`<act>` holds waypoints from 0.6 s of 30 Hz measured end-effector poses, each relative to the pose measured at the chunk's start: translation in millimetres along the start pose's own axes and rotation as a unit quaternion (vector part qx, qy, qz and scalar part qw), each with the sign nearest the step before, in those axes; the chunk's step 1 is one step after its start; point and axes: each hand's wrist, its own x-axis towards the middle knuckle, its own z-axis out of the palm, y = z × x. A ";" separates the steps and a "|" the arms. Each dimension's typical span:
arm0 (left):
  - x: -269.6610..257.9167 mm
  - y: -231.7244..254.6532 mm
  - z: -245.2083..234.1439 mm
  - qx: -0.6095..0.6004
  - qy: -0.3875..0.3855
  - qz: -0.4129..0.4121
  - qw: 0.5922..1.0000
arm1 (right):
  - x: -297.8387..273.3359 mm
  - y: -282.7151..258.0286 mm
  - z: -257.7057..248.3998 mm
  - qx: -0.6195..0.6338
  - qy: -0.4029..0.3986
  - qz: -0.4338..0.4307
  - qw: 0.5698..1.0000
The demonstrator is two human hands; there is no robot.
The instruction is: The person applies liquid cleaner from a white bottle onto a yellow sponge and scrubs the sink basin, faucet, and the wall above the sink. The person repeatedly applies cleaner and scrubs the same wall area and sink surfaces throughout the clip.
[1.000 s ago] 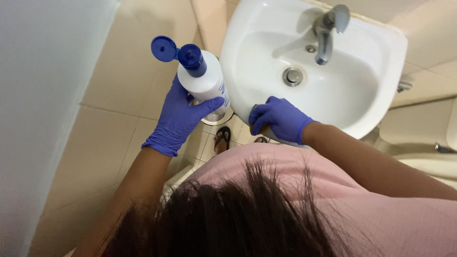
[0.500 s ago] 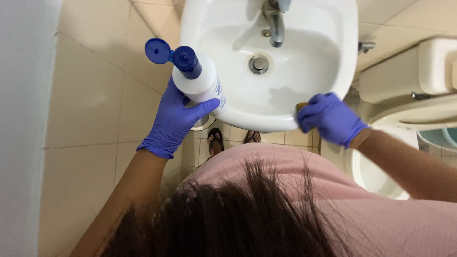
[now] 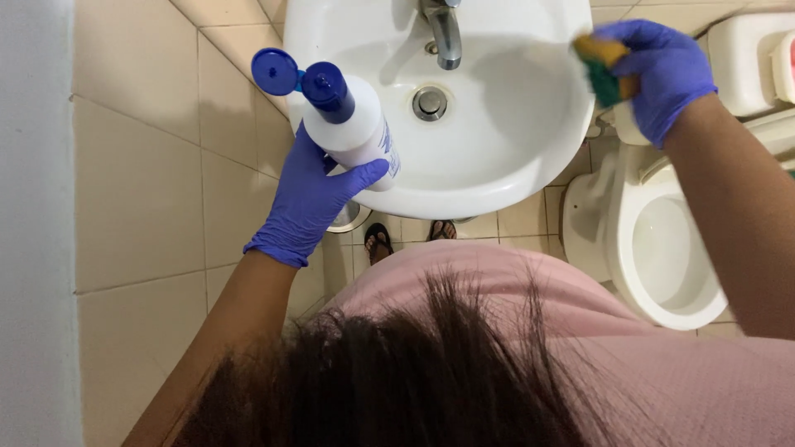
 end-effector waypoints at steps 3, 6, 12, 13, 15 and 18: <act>6.7 -10.4 -0.2 0.027 -0.004 0.004 1.000 | -13.1 7.0 6.9 0.335 -0.107 0.051 0.935; 6.8 -6.4 4.5 0.014 -0.005 0.018 1.000 | -6.2 16.0 3.3 0.303 -0.103 0.011 0.947; 9.3 -10.5 -0.2 0.021 -0.012 0.003 1.000 | 62.9 70.2 -22.0 -0.211 0.078 -0.314 0.922; 9.2 -12.0 -0.9 0.021 -0.010 0.003 1.000 | 52.1 72.7 -18.9 -0.211 0.076 -0.314 0.923; 10.0 -14.4 -2.8 0.001 -0.022 0.017 1.000 | 31.6 75.6 -12.9 -0.458 0.051 -0.319 0.828; 11.0 -19.1 -7.6 -0.004 -0.021 0.046 0.999 | -44.7 37.5 43.3 -0.445 0.020 -0.283 0.849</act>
